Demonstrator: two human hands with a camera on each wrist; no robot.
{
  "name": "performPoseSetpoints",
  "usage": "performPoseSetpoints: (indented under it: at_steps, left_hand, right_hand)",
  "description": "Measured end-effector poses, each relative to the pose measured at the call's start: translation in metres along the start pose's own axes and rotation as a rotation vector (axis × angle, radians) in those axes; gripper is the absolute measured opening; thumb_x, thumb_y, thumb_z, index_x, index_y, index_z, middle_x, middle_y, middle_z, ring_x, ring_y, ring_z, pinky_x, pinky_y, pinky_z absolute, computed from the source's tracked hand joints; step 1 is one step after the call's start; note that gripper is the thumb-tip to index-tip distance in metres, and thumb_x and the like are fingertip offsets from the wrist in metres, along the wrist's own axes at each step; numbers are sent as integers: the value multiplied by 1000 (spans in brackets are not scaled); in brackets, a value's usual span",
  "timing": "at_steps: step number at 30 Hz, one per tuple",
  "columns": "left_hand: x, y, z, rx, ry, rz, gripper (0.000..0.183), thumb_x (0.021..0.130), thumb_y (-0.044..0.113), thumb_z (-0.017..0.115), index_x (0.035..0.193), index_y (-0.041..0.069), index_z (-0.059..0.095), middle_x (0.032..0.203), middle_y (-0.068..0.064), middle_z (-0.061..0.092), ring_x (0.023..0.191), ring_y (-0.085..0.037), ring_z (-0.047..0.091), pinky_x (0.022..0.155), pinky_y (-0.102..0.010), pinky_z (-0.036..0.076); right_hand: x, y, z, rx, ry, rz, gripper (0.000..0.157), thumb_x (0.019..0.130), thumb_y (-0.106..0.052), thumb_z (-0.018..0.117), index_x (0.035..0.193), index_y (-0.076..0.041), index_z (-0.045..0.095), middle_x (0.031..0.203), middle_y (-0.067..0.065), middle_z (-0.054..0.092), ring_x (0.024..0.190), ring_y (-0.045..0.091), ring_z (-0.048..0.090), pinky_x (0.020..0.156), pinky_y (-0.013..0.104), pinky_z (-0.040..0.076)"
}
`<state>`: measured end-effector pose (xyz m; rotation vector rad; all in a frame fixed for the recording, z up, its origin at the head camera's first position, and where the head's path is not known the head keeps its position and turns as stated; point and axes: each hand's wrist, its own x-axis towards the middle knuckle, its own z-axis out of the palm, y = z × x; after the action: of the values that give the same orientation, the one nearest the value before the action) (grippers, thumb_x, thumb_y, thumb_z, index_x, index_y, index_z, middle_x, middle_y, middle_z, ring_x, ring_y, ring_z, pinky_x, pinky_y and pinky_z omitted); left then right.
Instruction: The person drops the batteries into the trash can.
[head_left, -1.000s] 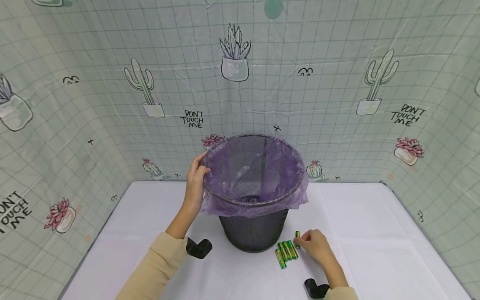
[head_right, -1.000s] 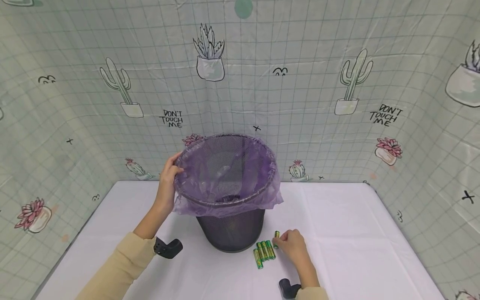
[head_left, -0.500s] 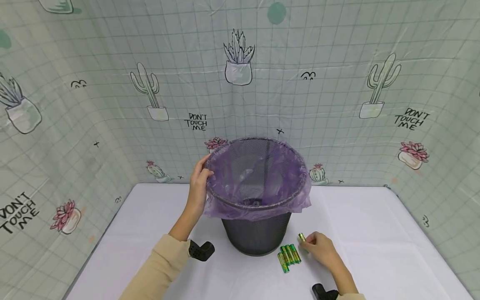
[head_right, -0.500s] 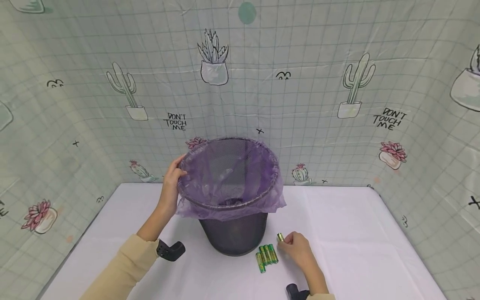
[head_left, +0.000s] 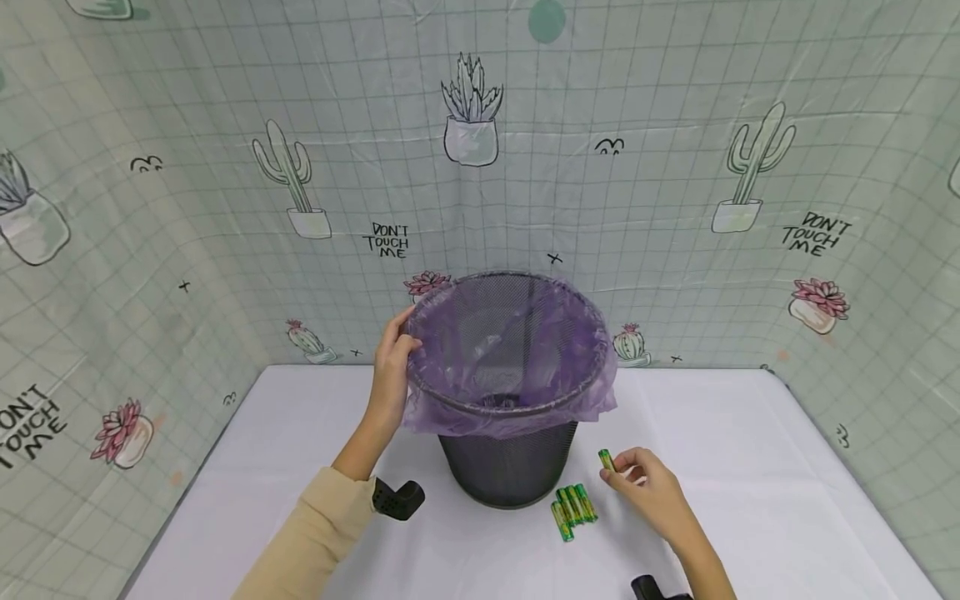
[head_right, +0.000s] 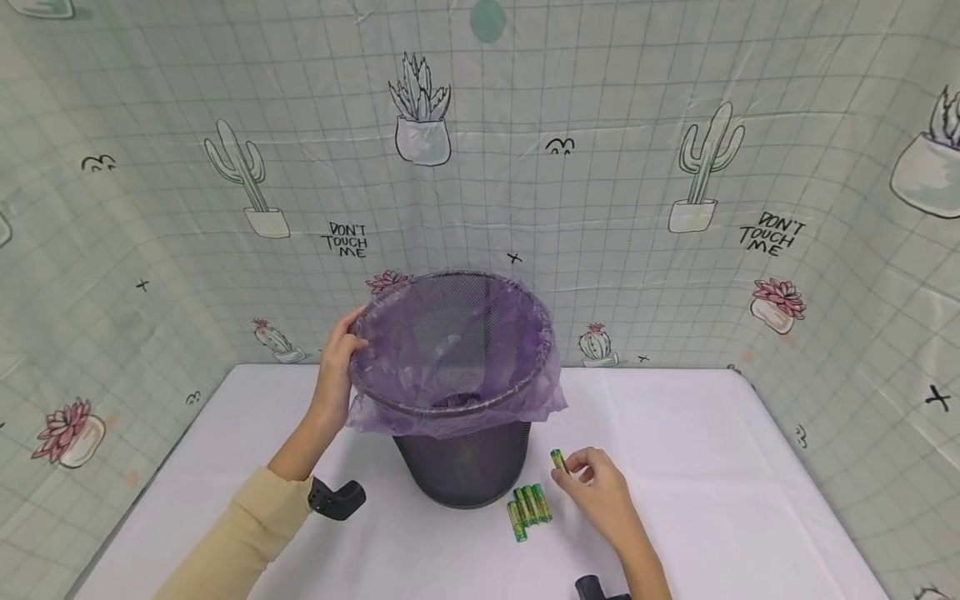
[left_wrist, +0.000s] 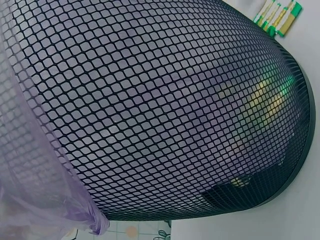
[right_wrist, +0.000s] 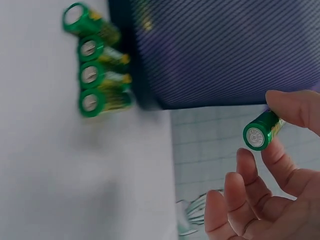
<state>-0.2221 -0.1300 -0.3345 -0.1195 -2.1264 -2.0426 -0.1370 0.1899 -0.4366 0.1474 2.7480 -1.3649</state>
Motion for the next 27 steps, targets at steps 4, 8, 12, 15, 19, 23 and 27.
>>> performPoseSetpoints:
  at_steps: [4,8,12,15,19,23,27]
  left_hand:
    - [0,0,0,-8,1,-1,54,88,16,36,142,13,36,152,-4,25,138,-20,26,110,-44,23]
    - [-1,0,-1,-11,0,0,54,88,15,36,142,12,36,152,-3,27,137,-21,28,109,-44,24]
    - [-1,0,0,-5,-1,6,54,87,15,36,142,12,36,151,-4,27,136,-21,28,109,-44,24]
    - [-1,0,0,2,0,5,54,88,15,36,142,13,36,151,-4,27,136,-21,28,109,-44,24]
    - [-1,0,1,4,3,6,53,88,17,37,141,15,37,151,-3,27,136,-21,28,109,-45,24]
    - [0,-1,0,7,4,8,54,88,17,37,142,15,37,152,-2,26,137,-21,26,110,-46,23]
    - [0,-1,0,14,0,8,54,88,16,36,142,15,36,153,-2,24,140,-19,22,111,-45,21]
  right_hand:
    - [-8,-15,-9,22,26,-44,31,84,-31,65,99,-6,58,98,5,56,82,10,49,68,25,43]
    - [-18,-31,-20,41,82,-134,26,85,-28,65,98,-6,58,96,2,55,81,5,48,70,22,44]
    - [-25,-47,-32,58,141,-252,20,87,-24,64,97,-8,58,95,-1,54,83,3,48,73,20,43]
    - [-28,-60,-41,80,167,-331,16,87,-20,64,97,-9,57,95,0,54,84,4,49,73,18,43]
    - [-28,-79,-51,124,184,-421,14,87,-14,63,97,-8,57,96,0,53,85,6,50,73,15,41]
    - [-22,-96,-60,154,187,-497,14,87,-10,62,99,-6,56,97,0,52,86,7,49,76,13,40]
    - [-17,-110,-65,135,186,-528,14,87,-10,61,99,-6,55,98,1,51,87,7,49,76,13,40]
